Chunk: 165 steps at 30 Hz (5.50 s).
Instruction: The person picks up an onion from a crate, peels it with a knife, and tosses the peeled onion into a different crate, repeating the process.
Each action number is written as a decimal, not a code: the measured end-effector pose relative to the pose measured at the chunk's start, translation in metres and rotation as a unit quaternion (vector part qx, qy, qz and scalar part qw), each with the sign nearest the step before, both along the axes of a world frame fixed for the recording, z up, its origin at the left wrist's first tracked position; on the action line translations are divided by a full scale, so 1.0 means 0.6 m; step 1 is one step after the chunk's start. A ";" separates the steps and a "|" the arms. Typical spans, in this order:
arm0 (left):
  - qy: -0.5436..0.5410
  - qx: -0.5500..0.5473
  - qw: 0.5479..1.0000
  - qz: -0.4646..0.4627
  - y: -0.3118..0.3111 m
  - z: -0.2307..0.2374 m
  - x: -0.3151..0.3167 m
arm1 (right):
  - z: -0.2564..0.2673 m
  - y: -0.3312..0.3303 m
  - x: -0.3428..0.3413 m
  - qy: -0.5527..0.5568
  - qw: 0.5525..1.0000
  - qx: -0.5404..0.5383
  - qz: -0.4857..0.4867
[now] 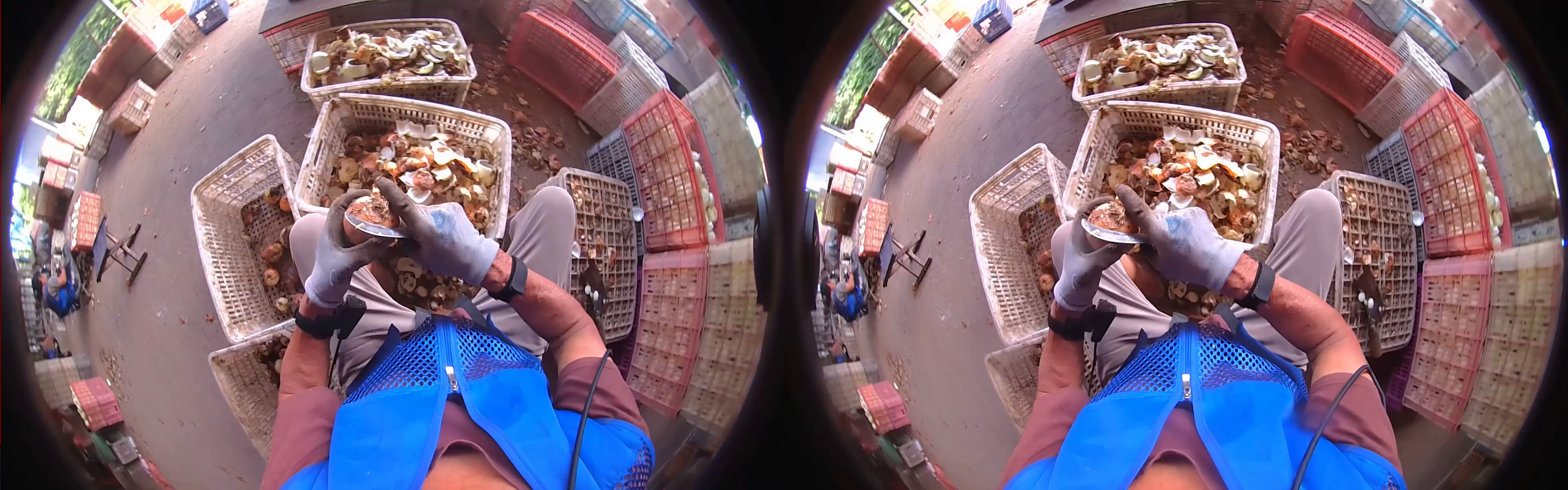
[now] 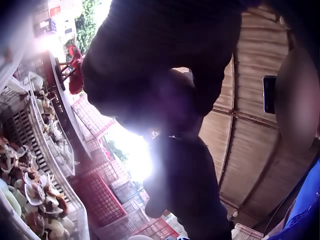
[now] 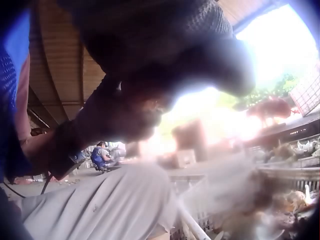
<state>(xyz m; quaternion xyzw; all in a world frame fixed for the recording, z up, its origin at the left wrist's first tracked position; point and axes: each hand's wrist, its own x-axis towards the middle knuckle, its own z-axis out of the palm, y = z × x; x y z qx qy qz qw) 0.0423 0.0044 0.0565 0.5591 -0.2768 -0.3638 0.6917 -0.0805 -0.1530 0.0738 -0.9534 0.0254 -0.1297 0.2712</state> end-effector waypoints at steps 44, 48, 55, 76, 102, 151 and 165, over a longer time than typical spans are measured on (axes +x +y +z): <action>0.005 0.008 1.000 -0.020 -0.041 -0.052 -0.079 | -0.146 -0.087 -0.060 -0.033 0.884 0.440 -0.153; 0.009 -0.005 0.999 -0.052 -0.051 -0.032 -0.097 | -0.127 -0.026 -0.095 0.147 0.520 0.836 -0.098; -0.424 0.134 0.895 -0.020 -0.047 -0.028 -0.095 | -0.138 -0.009 -0.072 -0.033 0.593 0.798 -0.103; -0.222 0.110 0.969 -0.006 -0.030 -0.015 -0.098 | -0.074 0.011 -0.109 -0.072 0.992 0.044 -0.096; 0.035 0.008 0.999 -0.012 -0.047 -0.065 -0.110 | -0.132 -0.063 -0.096 0.169 0.958 0.080 -0.219; 0.117 -0.150 0.975 0.117 -0.056 -0.041 -0.102 | -0.089 0.045 -0.082 -0.031 0.980 0.113 -0.161; 0.311 -0.151 0.937 0.056 -0.031 -0.094 -0.064 | -0.094 0.003 -0.082 0.110 0.683 0.719 -0.063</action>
